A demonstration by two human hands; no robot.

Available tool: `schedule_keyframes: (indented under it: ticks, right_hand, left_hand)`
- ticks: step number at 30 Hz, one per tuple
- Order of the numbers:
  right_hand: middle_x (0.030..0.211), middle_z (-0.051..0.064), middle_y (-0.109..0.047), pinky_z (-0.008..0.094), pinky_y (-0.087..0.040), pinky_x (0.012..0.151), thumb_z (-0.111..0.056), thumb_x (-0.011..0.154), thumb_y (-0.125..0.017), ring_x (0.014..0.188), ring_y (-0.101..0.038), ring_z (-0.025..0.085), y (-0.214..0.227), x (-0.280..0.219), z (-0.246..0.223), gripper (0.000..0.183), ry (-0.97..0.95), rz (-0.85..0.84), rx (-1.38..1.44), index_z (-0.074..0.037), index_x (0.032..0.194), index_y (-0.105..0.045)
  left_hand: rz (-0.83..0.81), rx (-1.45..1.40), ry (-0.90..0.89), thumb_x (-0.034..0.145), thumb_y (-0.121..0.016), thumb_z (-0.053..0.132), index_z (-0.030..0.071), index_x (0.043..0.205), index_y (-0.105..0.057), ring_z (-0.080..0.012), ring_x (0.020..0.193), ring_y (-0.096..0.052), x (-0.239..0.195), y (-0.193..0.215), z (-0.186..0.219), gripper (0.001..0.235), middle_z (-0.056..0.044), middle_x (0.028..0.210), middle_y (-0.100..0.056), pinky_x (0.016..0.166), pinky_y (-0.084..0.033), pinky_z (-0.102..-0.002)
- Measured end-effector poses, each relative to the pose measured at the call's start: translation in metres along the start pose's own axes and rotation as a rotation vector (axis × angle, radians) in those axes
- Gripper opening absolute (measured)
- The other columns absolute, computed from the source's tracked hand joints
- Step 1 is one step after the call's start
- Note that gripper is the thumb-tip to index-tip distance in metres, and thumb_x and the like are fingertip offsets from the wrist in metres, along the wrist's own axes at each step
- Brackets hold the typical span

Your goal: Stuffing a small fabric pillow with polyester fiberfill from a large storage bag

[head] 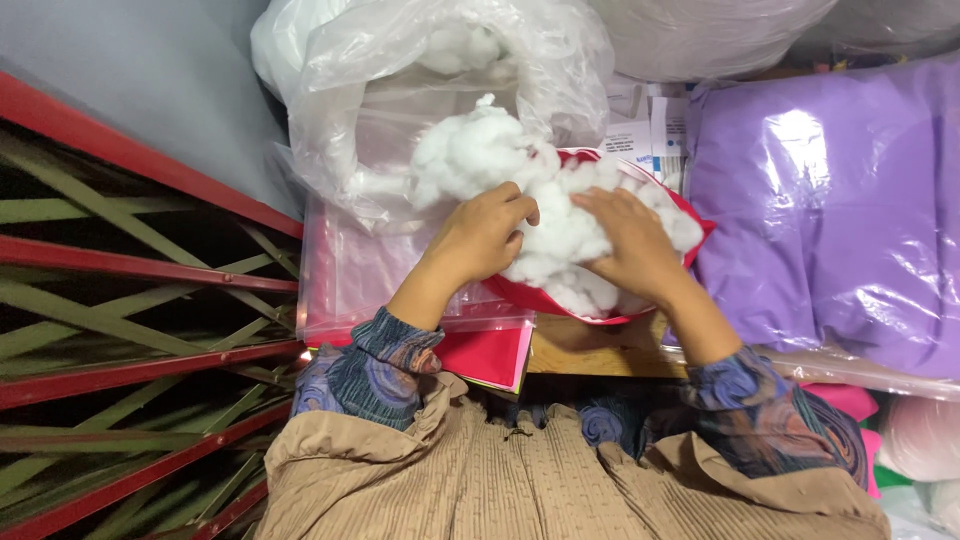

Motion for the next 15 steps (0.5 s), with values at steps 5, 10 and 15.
schedule_keyframes:
  ticks: [5, 10, 15]
  right_hand:
    - [0.155, 0.015, -0.045, 0.065, -0.022, 0.115, -0.050, 0.062, -0.087, 0.147, -0.024, 0.052, 0.048, -0.010, -0.043, 0.103, 0.065, 0.058, 0.045, -0.025, 0.154, -0.046]
    - [0.152, 0.007, -0.050, 0.064, -0.012, 0.119, -0.060, 0.084, -0.070, 0.150, -0.021, 0.050, 0.036, -0.020, -0.078, 0.061, 0.246, 0.134, -0.049, -0.030, 0.137, -0.063]
    - [0.145, -0.004, -0.059, 0.062, -0.034, 0.113, -0.039, 0.084, -0.074, 0.140, -0.046, 0.040, 0.007, -0.015, -0.113, 0.042, 0.400, 0.242, -0.382, -0.039, 0.125, -0.067]
  left_hand:
    - [-0.013, 0.162, 0.030, 0.088, -0.062, 0.015, 0.018, 0.108, -0.064, -0.0321, 0.093, -0.071, 0.004, -0.007, -0.006, 0.021, -0.008, 0.100, -0.062, 0.077, -0.058, -0.043]
    - [-0.022, 0.083, 0.088, 0.093, -0.051, 0.011, 0.016, 0.120, -0.059, -0.0347, 0.101, -0.071, 0.006, 0.004, -0.007, 0.029, -0.012, 0.105, -0.066, 0.081, -0.058, -0.046]
    - [-0.081, 0.148, 0.115, 0.089, -0.056, 0.004, 0.011, 0.111, -0.060, -0.0356, 0.111, -0.064, 0.000, 0.012, 0.000, 0.023, -0.014, 0.108, -0.066, 0.087, -0.057, -0.044]
Point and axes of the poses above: each hand's wrist, its own x-axis towards the middle knuckle, its own y-axis out of the back of the hand, z = x × y, the point moved 8 cm from there along x, towards the middle knuckle
